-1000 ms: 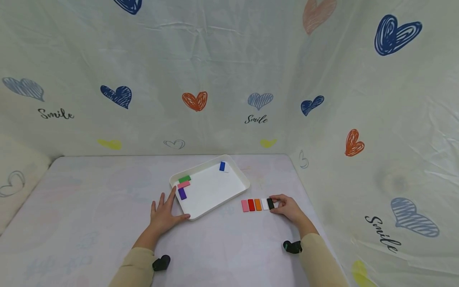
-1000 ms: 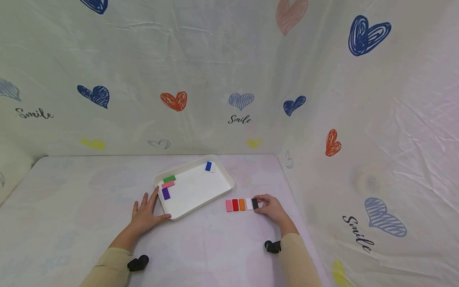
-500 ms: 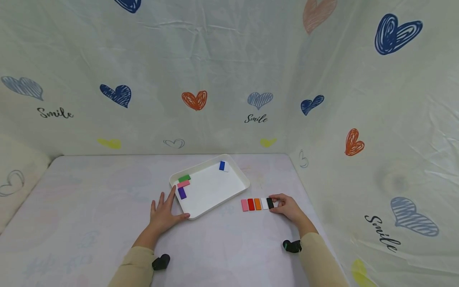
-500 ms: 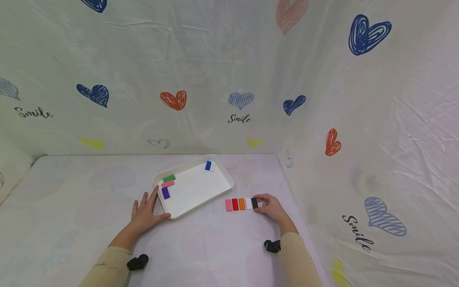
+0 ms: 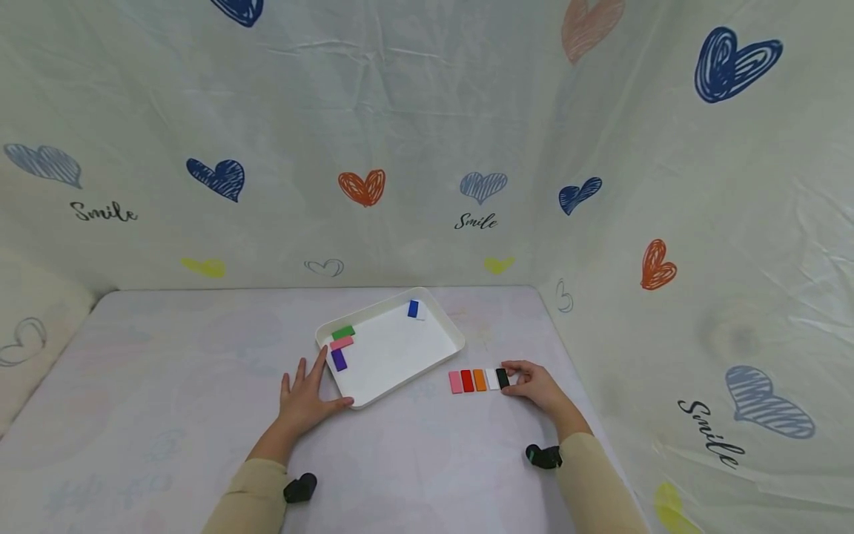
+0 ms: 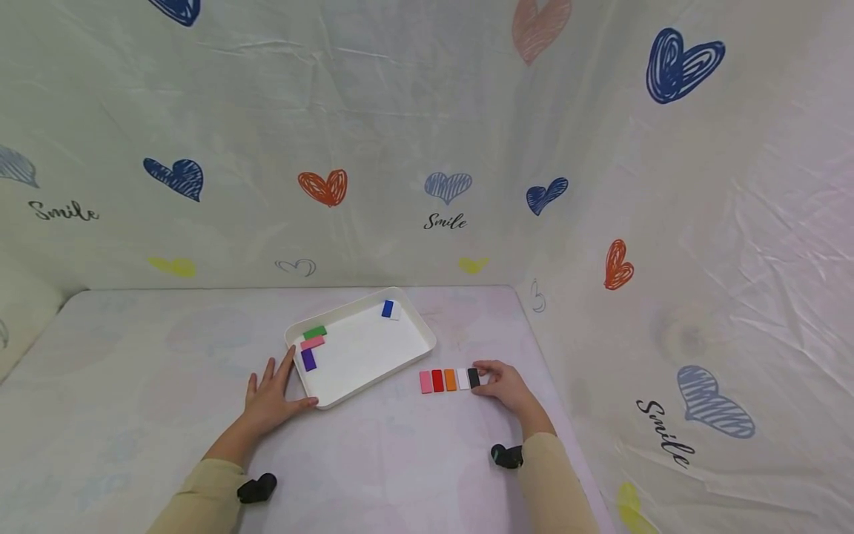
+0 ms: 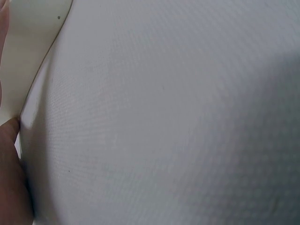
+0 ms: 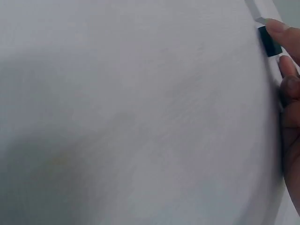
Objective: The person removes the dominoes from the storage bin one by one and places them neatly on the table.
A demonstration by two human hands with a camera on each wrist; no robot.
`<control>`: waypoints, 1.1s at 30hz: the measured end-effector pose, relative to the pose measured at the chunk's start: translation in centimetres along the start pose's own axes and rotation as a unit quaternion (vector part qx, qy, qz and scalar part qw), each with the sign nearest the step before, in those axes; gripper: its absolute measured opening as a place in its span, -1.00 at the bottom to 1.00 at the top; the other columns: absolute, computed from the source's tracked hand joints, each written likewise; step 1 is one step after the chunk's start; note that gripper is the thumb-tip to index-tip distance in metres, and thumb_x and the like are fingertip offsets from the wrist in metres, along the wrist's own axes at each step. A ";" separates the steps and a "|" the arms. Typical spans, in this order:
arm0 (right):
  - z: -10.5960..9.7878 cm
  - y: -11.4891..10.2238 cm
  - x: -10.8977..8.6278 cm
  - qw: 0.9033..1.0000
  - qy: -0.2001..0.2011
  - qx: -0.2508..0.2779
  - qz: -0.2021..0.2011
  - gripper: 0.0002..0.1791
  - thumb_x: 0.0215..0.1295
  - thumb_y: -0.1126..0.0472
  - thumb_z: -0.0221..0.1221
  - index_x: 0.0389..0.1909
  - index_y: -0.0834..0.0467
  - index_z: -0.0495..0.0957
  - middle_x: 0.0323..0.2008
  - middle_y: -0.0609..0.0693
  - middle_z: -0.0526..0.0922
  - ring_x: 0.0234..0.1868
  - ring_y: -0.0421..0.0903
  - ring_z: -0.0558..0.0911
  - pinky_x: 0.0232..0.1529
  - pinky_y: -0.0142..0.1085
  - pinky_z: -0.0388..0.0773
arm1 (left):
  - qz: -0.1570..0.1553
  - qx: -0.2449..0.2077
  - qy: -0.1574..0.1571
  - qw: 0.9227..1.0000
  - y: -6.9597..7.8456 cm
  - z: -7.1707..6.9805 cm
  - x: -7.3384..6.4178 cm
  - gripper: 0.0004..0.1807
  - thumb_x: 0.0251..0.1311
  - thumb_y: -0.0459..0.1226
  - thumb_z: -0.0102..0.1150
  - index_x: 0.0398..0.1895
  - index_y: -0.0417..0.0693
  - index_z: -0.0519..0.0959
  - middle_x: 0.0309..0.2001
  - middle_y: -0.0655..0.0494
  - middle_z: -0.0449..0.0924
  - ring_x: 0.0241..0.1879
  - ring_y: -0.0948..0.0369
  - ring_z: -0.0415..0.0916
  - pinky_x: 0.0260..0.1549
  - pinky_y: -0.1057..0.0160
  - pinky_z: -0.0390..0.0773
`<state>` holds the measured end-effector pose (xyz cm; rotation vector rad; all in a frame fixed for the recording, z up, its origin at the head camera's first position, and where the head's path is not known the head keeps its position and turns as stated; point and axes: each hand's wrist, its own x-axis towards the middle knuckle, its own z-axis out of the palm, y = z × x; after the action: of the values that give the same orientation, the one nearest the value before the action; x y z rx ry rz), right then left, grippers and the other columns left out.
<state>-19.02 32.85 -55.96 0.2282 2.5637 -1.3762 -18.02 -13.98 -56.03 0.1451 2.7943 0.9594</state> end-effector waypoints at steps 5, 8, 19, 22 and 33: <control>-0.1 -1.2 -0.2 0.999 -0.011 0.039 -0.016 -0.40 0.06 0.33 0.42 0.19 0.17 0.53 -0.09 0.11 0.53 -0.45 -0.08 0.44 -0.40 -0.37 0.47 | -0.001 -0.002 -0.002 1.000 0.1 -0.1 -0.2 0.32 -0.10 0.21 0.42 0.55 -0.11 -0.19 0.45 -0.40 -0.03 0.45 -0.31 -0.32 0.31 -0.31 -0.45; 0.4 -2.6 -0.1 0.997 -0.019 0.063 -0.042 -0.42 0.12 0.37 0.37 0.21 0.22 0.50 -0.06 0.18 0.53 -0.40 -0.08 0.49 -0.35 -0.38 0.54 | -0.001 -0.004 -0.001 1.000 0.2 0.0 -0.3 0.32 -0.11 0.21 0.42 0.55 -0.12 -0.18 0.44 -0.41 -0.03 0.45 -0.32 -0.31 0.30 -0.32 -0.45; 5.0 -10.0 -0.3 0.977 -0.075 0.158 -0.122 -0.50 0.18 0.53 0.21 0.17 0.47 0.41 -0.02 0.48 0.46 -0.27 -0.09 0.54 -0.20 -0.39 0.62 | 0.002 0.001 0.005 1.000 -0.2 0.1 -0.1 0.33 -0.11 0.21 0.42 0.55 -0.14 -0.20 0.45 -0.40 -0.04 0.46 -0.30 -0.33 0.31 -0.29 -0.47; 6.5 -11.2 0.2 0.972 -0.084 0.169 -0.141 -0.52 0.20 0.51 0.22 0.16 0.46 0.41 -0.05 0.42 0.50 -0.28 -0.15 0.55 -0.17 -0.36 0.63 | 0.002 0.003 0.006 1.000 -0.2 0.1 -0.2 0.34 -0.12 0.22 0.42 0.55 -0.15 -0.19 0.45 -0.41 -0.04 0.45 -0.31 -0.31 0.31 -0.30 -0.46; 12.6 -14.9 1.3 0.959 -0.131 0.193 -0.161 -0.47 0.13 0.47 0.31 0.15 0.47 0.43 -0.14 0.28 0.58 -0.30 -0.18 0.56 -0.20 -0.39 0.62 | 0.005 -0.016 -0.006 1.000 -0.2 -0.2 -0.2 0.30 -0.05 0.18 0.40 0.55 -0.13 -0.21 0.46 -0.39 -0.07 0.46 -0.29 -0.36 0.31 -0.28 -0.50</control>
<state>-22.33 14.19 -51.11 -0.3091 2.1627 -1.8759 -17.85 -14.29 -55.91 0.1593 2.7689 1.0023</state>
